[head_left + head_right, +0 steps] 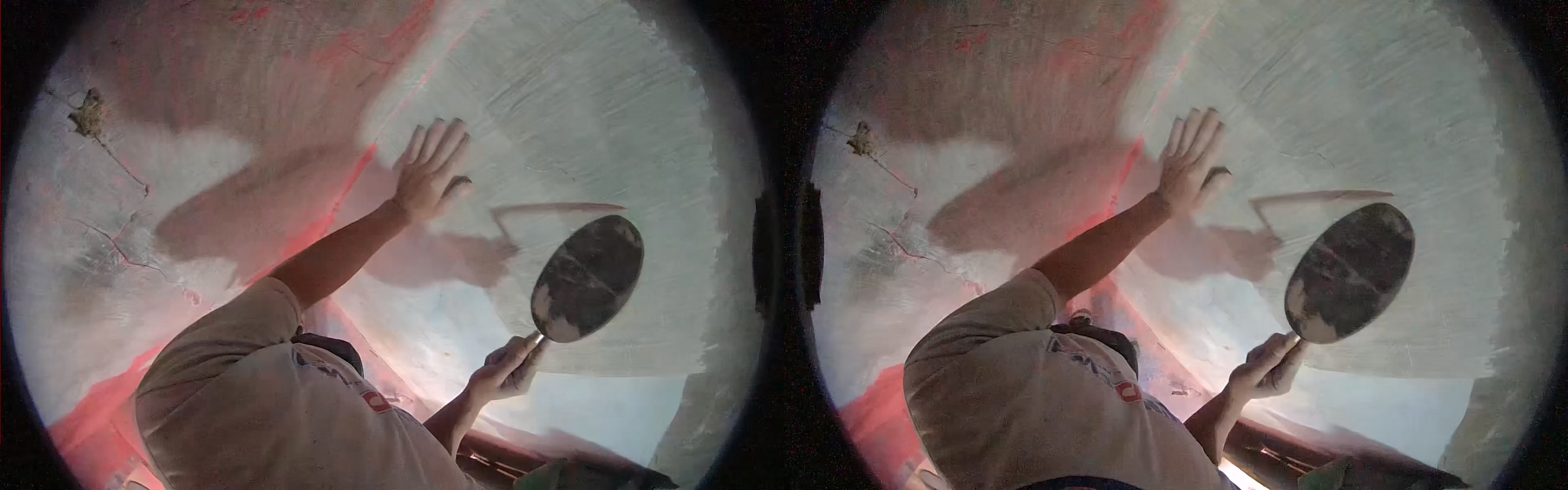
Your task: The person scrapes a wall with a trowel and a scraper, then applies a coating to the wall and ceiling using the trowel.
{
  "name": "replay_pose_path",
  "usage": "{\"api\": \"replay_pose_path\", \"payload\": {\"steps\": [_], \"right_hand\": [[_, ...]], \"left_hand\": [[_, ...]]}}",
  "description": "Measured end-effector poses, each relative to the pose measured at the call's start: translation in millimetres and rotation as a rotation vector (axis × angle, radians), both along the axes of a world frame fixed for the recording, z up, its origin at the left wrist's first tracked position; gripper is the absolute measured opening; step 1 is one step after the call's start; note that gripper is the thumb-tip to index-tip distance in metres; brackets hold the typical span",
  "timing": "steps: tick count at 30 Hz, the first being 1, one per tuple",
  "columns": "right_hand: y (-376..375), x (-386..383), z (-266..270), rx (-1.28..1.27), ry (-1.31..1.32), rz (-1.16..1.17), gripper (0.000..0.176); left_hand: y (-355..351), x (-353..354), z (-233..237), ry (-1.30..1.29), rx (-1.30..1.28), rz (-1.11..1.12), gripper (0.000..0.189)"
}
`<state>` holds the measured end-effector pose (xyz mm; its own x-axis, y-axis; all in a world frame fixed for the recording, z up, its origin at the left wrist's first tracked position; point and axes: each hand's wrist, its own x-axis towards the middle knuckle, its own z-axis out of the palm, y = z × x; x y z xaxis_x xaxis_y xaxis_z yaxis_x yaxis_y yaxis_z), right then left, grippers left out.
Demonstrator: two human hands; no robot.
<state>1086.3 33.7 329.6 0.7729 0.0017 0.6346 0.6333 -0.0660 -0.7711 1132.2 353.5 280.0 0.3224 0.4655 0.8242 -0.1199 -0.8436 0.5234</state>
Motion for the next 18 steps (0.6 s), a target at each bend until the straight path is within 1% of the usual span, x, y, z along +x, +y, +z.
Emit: {"api": "replay_pose_path", "payload": {"steps": [1, 2, 4, 6, 7, 8, 9, 10, 11, 12, 13, 14, 15, 16, 18], "right_hand": [[-7.4, 3.0, 1.7, -0.002, -0.118, 0.012, 0.043], [-20.9, 8.7, -5.2, 0.038, -0.125, 0.0, 0.038], [-26.5, 6.3, -4.1, 0.079, -0.21, -0.052, 0.034], [-36.1, 7.3, -6.5, 0.107, -0.143, -0.049, 0.036], [-38.8, 5.4, -3.0, 0.112, -0.117, -0.055, 0.036], [-38.6, 4.3, 1.3, 0.12, -0.094, -0.057, 0.036], [-36.9, 0.5, 3.6, 0.165, -0.01, -0.088, 0.035], [-35.9, 4.6, -1.0, 0.168, -0.048, -0.076, 0.042], [-36.0, 9.5, -7.3, 0.17, -0.083, -0.066, 0.05], [-38.0, 12.3, -12.2, 0.163, -0.123, -0.055, 0.058], [-32.3, 6.3, -8.1, 0.167, -0.106, -0.051, 0.059], [-30.4, 1.5, -2.8, 0.136, -0.1, -0.054, 0.059], [-34.2, 5.4, -3.8, 0.141, -0.121, -0.039, 0.046], [-31.4, 6.0, -0.9, 0.149, -0.132, -0.024, 0.035], [-27.3, 2.1, 0.4, 0.17, -0.083, -0.042, 0.03]], "left_hand": [[0.7, 15.2, -17.4, 0.007, -0.041, 0.131, 0.083], [-7.3, 29.4, -27.6, -0.204, -0.331, 0.135, 0.08], [-28.9, 45.0, -53.5, -0.324, -0.377, 0.208, 0.082], [-30.1, 23.3, -74.5, -0.052, -0.021, 0.09, 0.085], [-32.7, 12.3, -77.6, 0.08, 0.155, 0.025, 0.086], [-31.4, 12.7, -73.2, 0.024, 0.026, 0.045, 0.087], [-23.7, 17.3, -65.2, -0.035, -0.095, 0.067, 0.088], [-20.0, 21.3, -56.6, -0.093, -0.217, 0.09, 0.089], [-33.2, 24.3, -52.5, -0.147, -0.081, 0.065, 0.087], [-23.6, 20.2, -57.1, -0.054, 0.037, 0.044, 0.085], [-7.1, 17.3, -64.4, 0.032, 0.152, 0.025, 0.084], [-0.8, 14.3, -59.9, 0.117, 0.267, 0.004, 0.083], [1.4, 20.6, -51.7, -0.206, -0.123, 0.044, 0.078], [-1.5, 24.7, -48.3, -0.218, -0.036, 0.061, 0.076], [-17.8, 27.9, -48.6, -0.239, 0.119, 0.095, 0.074]]}}
